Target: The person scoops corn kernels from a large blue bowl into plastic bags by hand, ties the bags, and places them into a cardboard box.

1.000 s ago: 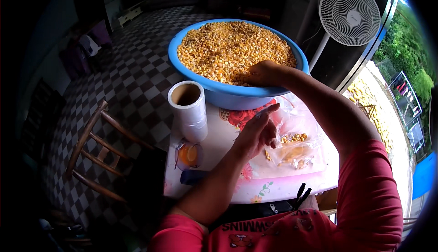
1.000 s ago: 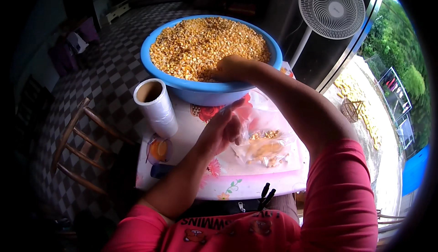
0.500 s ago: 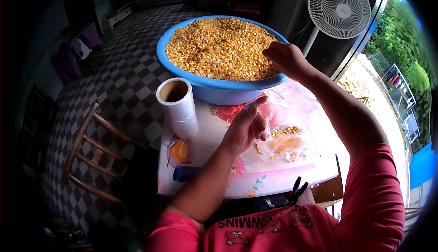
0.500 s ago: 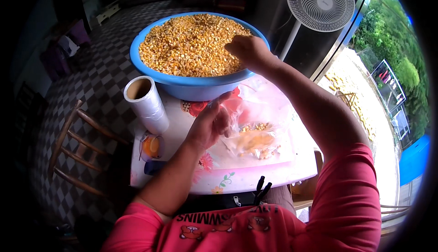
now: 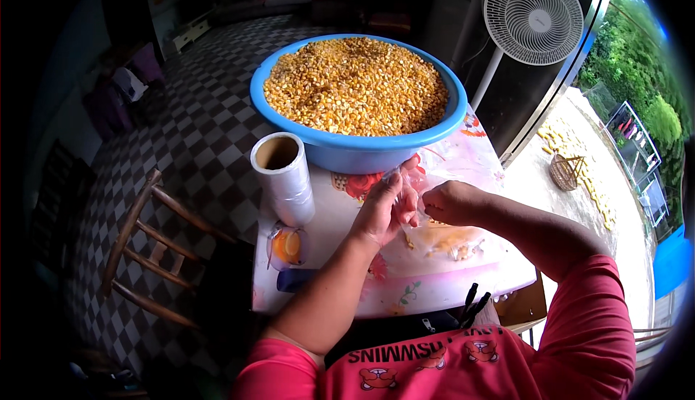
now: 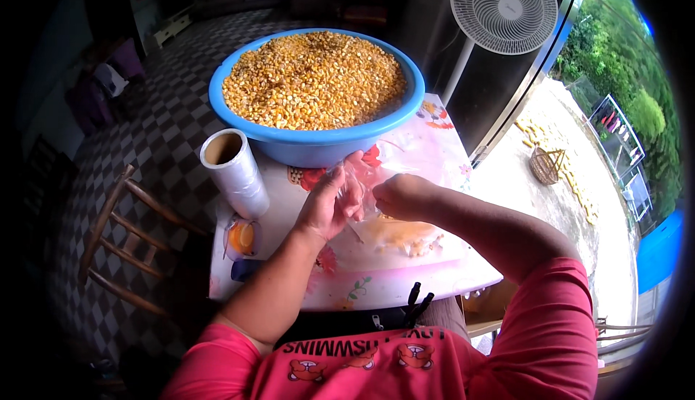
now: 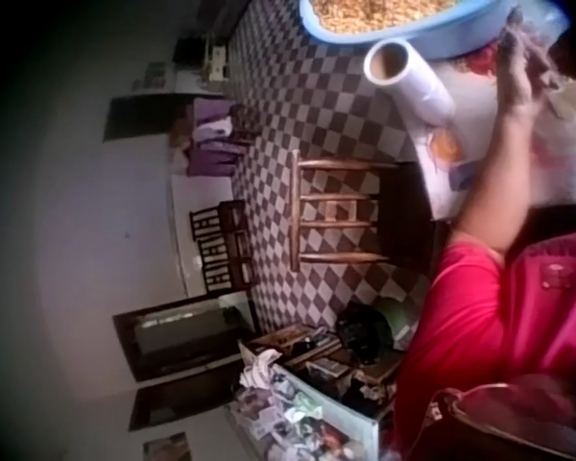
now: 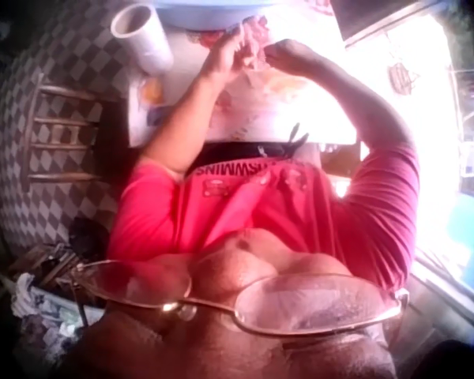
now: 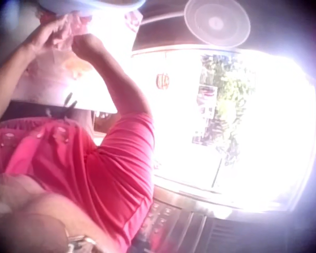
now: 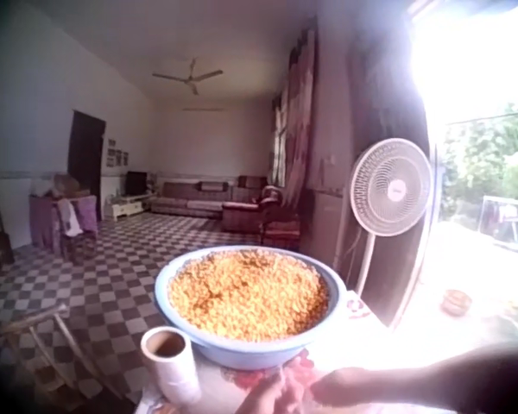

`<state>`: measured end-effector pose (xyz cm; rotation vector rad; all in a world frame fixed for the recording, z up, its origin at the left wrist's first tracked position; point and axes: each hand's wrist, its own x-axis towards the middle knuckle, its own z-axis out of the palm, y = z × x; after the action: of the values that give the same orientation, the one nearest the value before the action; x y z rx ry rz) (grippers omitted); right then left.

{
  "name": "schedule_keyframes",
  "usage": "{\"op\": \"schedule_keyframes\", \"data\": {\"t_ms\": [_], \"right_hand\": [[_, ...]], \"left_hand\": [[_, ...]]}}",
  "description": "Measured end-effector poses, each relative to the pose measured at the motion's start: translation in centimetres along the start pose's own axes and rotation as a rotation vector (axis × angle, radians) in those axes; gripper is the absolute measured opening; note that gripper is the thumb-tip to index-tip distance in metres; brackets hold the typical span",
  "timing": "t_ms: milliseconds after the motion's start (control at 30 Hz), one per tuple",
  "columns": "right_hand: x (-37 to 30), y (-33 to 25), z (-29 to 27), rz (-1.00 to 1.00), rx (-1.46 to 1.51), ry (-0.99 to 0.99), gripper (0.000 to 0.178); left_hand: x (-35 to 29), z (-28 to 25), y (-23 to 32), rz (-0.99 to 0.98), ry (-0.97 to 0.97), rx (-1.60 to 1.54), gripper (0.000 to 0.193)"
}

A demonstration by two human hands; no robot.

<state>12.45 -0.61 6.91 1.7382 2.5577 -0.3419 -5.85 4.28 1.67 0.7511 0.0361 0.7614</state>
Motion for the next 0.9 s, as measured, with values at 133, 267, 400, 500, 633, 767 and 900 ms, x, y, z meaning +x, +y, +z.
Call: {"op": "schedule_keyframes", "data": {"t_ms": [133, 267, 400, 500, 633, 767, 900], "right_hand": [[-0.7, 0.8, -1.0, 0.091, -0.179, -0.232, 0.013], [-2.7, 2.6, -1.9, 0.218, -0.339, -0.368, 0.012], [-3.7, 2.7, -3.1, 0.163, -0.500, -0.397, 0.012], [-3.3, 2.1, -3.7, 0.085, -0.430, -0.320, 0.013], [-1.5, -0.3, -6.6, 0.038, -0.083, -0.180, 0.012], [1.7, -3.6, -10.7, 0.034, 0.323, 0.237, 0.009], [8.2, 0.8, -10.2, -0.091, 0.249, 0.478, 0.008]], "left_hand": [[-0.1, 0.1, 0.0, -0.015, 0.030, -0.019, 0.054], [-0.1, 0.3, 0.0, -0.027, 0.031, -0.027, 0.050], [0.0, -0.2, -0.3, -0.037, 0.007, -0.006, 0.054], [0.0, -0.1, -0.3, -0.034, 0.000, -0.006, 0.054], [-0.1, 0.2, -0.2, -0.009, 0.047, 0.031, 0.058], [0.1, -0.3, -0.3, -0.020, 0.022, 0.029, 0.060], [0.4, -0.5, -0.5, -0.009, -0.014, 0.028, 0.064]]}}
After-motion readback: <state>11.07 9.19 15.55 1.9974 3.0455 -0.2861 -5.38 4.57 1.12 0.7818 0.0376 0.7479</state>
